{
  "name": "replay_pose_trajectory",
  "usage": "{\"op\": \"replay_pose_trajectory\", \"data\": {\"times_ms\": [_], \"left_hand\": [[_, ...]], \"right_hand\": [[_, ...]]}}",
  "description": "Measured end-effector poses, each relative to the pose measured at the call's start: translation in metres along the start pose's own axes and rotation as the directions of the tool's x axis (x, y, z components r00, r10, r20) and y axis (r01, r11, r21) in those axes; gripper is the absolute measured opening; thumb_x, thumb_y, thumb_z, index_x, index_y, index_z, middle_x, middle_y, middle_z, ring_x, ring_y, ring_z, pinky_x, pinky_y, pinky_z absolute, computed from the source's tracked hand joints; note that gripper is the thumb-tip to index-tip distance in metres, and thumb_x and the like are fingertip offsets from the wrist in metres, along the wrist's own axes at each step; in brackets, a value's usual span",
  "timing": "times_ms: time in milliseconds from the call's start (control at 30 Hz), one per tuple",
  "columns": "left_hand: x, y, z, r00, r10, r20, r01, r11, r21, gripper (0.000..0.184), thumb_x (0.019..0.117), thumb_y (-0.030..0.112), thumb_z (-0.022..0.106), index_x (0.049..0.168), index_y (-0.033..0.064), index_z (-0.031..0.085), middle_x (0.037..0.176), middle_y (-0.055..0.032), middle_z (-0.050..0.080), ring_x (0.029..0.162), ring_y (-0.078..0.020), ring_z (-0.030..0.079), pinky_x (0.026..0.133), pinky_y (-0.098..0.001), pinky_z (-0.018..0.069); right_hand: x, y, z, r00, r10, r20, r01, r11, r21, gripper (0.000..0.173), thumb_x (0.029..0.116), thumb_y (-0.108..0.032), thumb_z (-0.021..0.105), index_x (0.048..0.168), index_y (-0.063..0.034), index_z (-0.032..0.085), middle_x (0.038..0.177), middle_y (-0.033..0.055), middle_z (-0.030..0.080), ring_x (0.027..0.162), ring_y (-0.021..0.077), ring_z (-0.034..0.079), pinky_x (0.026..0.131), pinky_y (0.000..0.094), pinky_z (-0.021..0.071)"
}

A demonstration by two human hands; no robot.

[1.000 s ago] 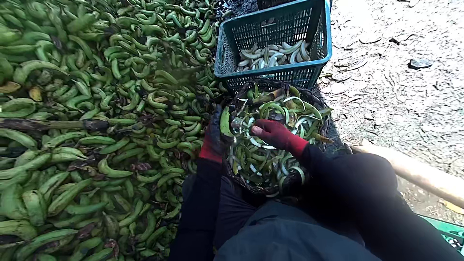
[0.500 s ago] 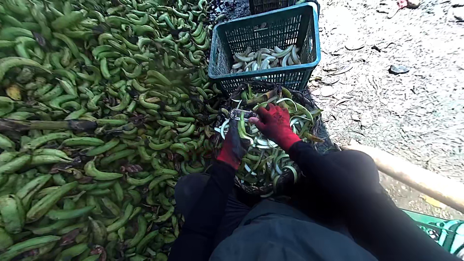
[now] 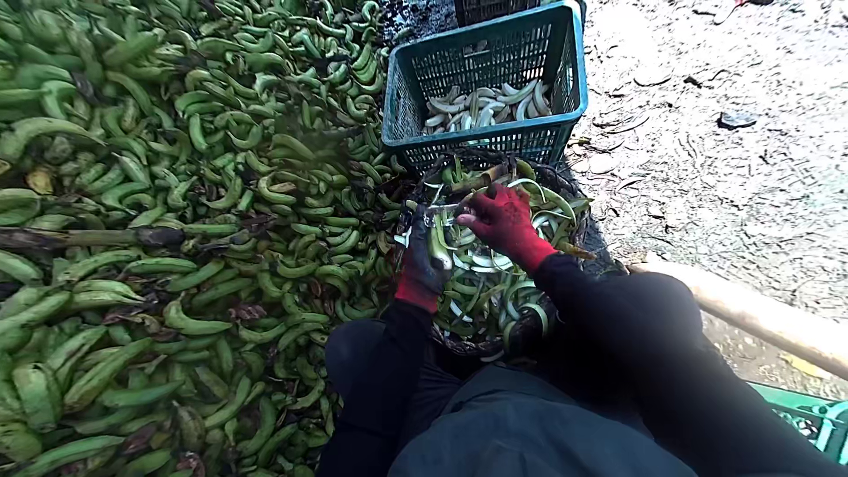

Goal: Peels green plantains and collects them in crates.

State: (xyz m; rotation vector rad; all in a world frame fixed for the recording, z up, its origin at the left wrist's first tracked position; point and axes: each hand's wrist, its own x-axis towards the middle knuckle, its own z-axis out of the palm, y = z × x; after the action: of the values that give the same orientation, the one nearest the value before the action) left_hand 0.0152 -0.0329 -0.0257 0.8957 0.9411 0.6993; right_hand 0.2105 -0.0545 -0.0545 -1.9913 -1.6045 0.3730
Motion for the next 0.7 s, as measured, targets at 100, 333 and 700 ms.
{"op": "replay_pose_trajectory", "data": {"times_ms": [100, 333, 700], "left_hand": [[0.01, -0.014, 0.002, 0.999, -0.042, 0.008, 0.042, 0.998, 0.049, 0.049, 0.1038, 0.062, 0.039, 0.129, 0.0248, 0.06, 0.093, 0.001, 0.065, 0.071, -0.0082, 0.062, 0.058, -0.0251, 0.0547], [0.027, -0.013, -0.015, 0.898, 0.373, -0.232, -0.289, 0.9, 0.326, 0.045, 0.1072, 0.048, 0.043, 0.148, 0.0281, 0.049, 0.135, -0.0002, 0.061, 0.114, -0.0154, 0.061, 0.093, -0.0434, 0.0546], [0.014, -0.022, -0.001, 0.933, 0.254, -0.254, -0.154, 0.921, 0.358, 0.052, 0.1081, 0.053, 0.034, 0.148, 0.0235, 0.049, 0.137, -0.0049, 0.06, 0.119, -0.019, 0.06, 0.096, -0.0469, 0.0525]], "right_hand": [[0.009, 0.007, -0.012, 0.975, 0.195, -0.111, -0.192, 0.981, 0.036, 0.056, 0.0976, -0.064, 0.051, 0.127, -0.0202, 0.069, 0.123, 0.0235, 0.062, 0.113, 0.0435, 0.061, 0.095, 0.0668, 0.0432], [-0.026, -0.013, -0.004, 0.954, -0.089, 0.287, -0.003, 0.953, 0.304, 0.053, 0.1002, -0.064, 0.047, 0.116, -0.0192, 0.069, 0.102, 0.0085, 0.067, 0.089, 0.0275, 0.065, 0.081, 0.0586, 0.0499], [-0.015, -0.014, 0.0, 0.991, 0.073, 0.11, -0.086, 0.989, 0.122, 0.053, 0.1001, -0.064, 0.046, 0.116, -0.0191, 0.069, 0.107, 0.0139, 0.066, 0.099, 0.0339, 0.065, 0.086, 0.0618, 0.0477]]}}
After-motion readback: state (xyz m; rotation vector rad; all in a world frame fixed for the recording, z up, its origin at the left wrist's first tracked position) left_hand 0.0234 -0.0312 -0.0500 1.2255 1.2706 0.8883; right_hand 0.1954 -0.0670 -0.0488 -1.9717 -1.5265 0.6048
